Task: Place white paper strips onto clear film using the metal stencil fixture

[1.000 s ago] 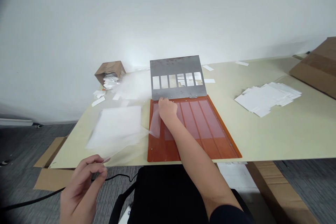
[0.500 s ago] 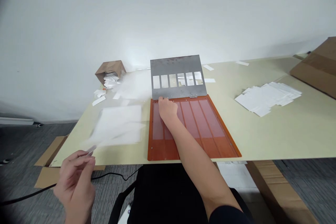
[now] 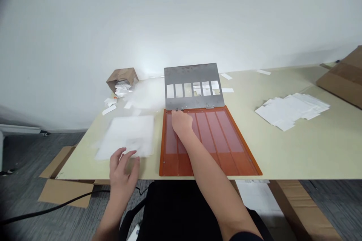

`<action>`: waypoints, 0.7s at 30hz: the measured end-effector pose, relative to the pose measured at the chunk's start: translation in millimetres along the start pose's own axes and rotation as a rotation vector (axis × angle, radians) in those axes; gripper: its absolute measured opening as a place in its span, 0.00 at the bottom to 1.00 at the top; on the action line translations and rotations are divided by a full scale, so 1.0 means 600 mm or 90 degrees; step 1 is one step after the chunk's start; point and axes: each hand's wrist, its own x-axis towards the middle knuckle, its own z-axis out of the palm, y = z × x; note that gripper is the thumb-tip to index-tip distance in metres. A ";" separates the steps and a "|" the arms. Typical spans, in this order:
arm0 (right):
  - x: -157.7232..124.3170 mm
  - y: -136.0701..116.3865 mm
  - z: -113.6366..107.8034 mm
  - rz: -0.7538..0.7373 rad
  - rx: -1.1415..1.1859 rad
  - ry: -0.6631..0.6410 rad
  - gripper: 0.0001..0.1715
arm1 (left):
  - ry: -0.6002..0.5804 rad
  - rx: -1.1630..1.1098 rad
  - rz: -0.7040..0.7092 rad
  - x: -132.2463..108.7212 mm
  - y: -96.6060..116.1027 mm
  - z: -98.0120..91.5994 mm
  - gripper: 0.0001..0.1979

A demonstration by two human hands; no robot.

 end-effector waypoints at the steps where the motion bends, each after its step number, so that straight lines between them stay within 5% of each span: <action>1: 0.000 0.000 0.000 -0.001 0.002 0.000 0.21 | -0.018 0.006 -0.005 -0.002 0.000 0.002 0.07; 12: 0.005 0.005 0.001 -0.017 0.018 0.001 0.21 | -0.066 -0.054 -0.042 0.043 0.029 0.014 0.08; 16: 0.007 0.005 0.002 -0.019 0.026 -0.006 0.22 | -0.053 -0.125 -0.055 0.112 0.072 0.039 0.05; 21: 0.007 0.005 0.000 -0.022 0.031 -0.012 0.21 | 0.024 -0.188 -0.097 0.244 0.100 0.112 0.07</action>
